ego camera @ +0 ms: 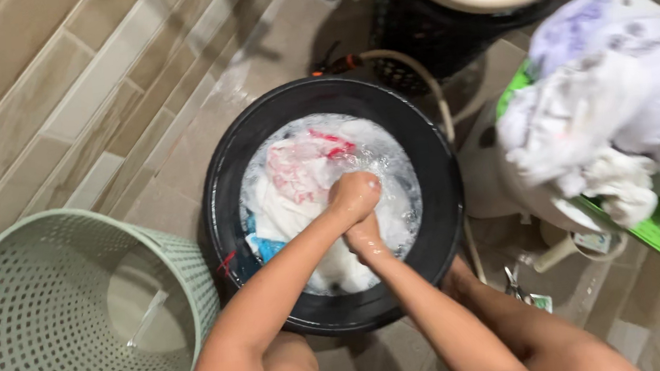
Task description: The person hand-washes clothes in a black bucket filled with soapy water. They repeatedly submerge, agitate, and wring out various garments, then transfer the washed items to a green laundry basket.
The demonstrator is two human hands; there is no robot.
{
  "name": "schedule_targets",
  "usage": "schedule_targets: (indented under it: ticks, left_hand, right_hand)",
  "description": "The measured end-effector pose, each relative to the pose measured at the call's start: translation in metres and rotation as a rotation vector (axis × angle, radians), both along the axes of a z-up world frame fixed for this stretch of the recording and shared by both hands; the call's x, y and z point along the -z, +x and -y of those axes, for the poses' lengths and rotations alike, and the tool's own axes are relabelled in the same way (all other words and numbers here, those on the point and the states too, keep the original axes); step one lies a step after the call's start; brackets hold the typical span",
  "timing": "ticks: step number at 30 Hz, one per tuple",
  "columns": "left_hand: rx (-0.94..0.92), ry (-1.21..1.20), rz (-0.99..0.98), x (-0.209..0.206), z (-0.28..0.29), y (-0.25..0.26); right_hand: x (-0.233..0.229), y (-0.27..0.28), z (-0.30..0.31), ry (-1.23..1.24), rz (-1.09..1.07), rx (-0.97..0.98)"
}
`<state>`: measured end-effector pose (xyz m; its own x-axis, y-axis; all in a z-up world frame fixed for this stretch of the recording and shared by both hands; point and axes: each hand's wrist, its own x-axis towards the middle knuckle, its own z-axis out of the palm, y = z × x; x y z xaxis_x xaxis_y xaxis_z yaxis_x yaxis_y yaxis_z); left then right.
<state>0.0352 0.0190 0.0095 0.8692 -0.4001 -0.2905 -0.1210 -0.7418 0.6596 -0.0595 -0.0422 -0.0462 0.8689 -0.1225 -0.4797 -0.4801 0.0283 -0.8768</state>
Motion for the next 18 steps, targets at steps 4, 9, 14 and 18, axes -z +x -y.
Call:
schedule_targets:
  ticks: [4,9,14,18]
  left_hand:
    - [-0.032,0.058,0.042,-0.016,0.018,-0.011]
    - [-0.298,-0.524,0.069,-0.082,0.049,-0.002]
    - [0.135,-1.036,0.024,-0.166,0.144,0.003]
    - [0.259,-0.626,0.454,-0.197,0.206,-0.024]
  right_hand:
    - [0.000,-0.006,-0.012,-0.581,0.176,0.037]
    - [-0.118,-0.005,0.032,-0.571,0.689,0.209]
    - [-0.231,-0.015,0.169,-1.139,0.806,0.486]
    - [-0.253,-0.014,0.282,-1.196,0.590,0.642]
